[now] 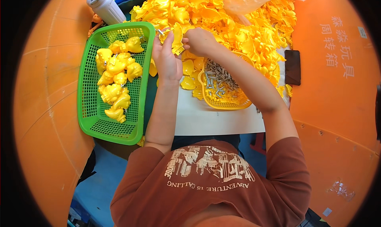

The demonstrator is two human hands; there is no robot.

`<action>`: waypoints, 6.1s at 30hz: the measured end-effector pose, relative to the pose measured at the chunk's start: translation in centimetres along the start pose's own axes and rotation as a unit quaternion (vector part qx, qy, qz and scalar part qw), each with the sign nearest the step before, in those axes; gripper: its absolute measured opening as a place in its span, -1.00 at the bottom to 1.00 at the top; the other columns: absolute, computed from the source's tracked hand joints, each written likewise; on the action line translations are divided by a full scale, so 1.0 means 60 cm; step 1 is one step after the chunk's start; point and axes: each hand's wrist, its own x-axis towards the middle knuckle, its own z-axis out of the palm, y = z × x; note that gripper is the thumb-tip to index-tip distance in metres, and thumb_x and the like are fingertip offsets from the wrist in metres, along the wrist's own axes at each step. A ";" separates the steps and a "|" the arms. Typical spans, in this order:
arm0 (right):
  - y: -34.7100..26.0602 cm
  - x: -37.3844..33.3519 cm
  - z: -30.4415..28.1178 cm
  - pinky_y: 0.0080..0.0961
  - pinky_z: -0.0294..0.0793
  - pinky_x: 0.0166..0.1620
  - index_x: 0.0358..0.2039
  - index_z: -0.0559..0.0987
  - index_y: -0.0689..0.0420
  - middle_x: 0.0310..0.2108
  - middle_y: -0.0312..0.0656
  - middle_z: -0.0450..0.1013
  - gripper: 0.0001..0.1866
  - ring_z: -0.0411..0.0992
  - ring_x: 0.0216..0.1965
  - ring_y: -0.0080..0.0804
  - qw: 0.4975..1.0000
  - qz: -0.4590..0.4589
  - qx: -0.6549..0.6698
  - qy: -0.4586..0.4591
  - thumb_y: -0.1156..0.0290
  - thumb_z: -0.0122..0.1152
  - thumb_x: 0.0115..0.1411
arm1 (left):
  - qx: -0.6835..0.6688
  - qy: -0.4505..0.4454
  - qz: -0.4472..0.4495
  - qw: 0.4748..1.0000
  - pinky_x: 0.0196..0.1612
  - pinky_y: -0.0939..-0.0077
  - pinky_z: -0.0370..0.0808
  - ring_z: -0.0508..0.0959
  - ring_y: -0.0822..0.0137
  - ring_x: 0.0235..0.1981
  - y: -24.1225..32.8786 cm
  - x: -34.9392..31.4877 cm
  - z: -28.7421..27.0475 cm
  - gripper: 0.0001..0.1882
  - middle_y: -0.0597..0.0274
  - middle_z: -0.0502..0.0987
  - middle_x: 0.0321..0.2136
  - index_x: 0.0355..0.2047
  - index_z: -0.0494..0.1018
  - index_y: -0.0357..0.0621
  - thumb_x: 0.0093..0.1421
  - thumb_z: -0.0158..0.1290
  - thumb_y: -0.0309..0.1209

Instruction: Manually assembling yellow plastic toy ducks by inserting small metal components into the base.

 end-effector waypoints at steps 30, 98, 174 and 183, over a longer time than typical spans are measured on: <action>-0.010 -0.183 -0.028 -0.69 0.44 -0.30 -0.28 0.53 0.31 -0.41 -0.27 0.48 -0.83 0.42 -0.42 -0.62 0.767 0.015 0.600 0.226 0.58 0.17 0.09 | -0.072 -0.087 -0.174 0.978 -0.07 0.28 0.34 0.43 0.28 -0.10 -0.035 -0.038 0.031 -0.48 0.13 0.42 -0.12 -0.03 0.20 -0.09 0.32 -0.51 0.03; -0.013 -0.162 -0.023 -0.33 0.19 0.05 -0.46 0.59 0.16 -0.10 -0.08 0.29 -0.92 0.19 0.00 -0.15 0.861 -0.067 0.395 0.312 0.48 0.24 -0.02 | -0.238 -0.134 -0.208 0.939 0.14 0.25 0.21 0.30 0.19 0.04 -0.030 -0.041 0.020 -0.52 0.01 0.27 0.01 0.08 0.15 -0.14 0.35 -0.55 -0.13; 0.027 -0.214 -0.051 -0.33 0.29 0.06 0.00 0.42 0.21 0.01 -0.10 0.38 -0.26 0.29 0.07 -0.14 0.900 -0.201 0.135 0.363 0.29 0.46 -0.25 | -0.021 -0.135 -0.141 0.980 -0.13 0.49 0.47 0.48 0.40 -0.18 -0.043 -0.048 0.032 -0.66 0.19 0.42 -0.17 -0.06 0.25 -0.19 0.33 -0.25 -0.20; 0.029 -0.217 -0.055 -0.33 0.24 0.06 0.02 0.41 0.20 0.03 -0.11 0.36 -0.27 0.30 0.07 -0.14 0.912 -0.210 0.109 0.335 0.24 0.43 -0.22 | -0.005 -0.127 -0.141 0.982 -0.04 0.41 0.43 0.44 0.35 -0.08 -0.041 -0.056 0.033 -0.62 0.14 0.41 -0.12 -0.02 0.25 -0.21 0.34 -0.33 -0.20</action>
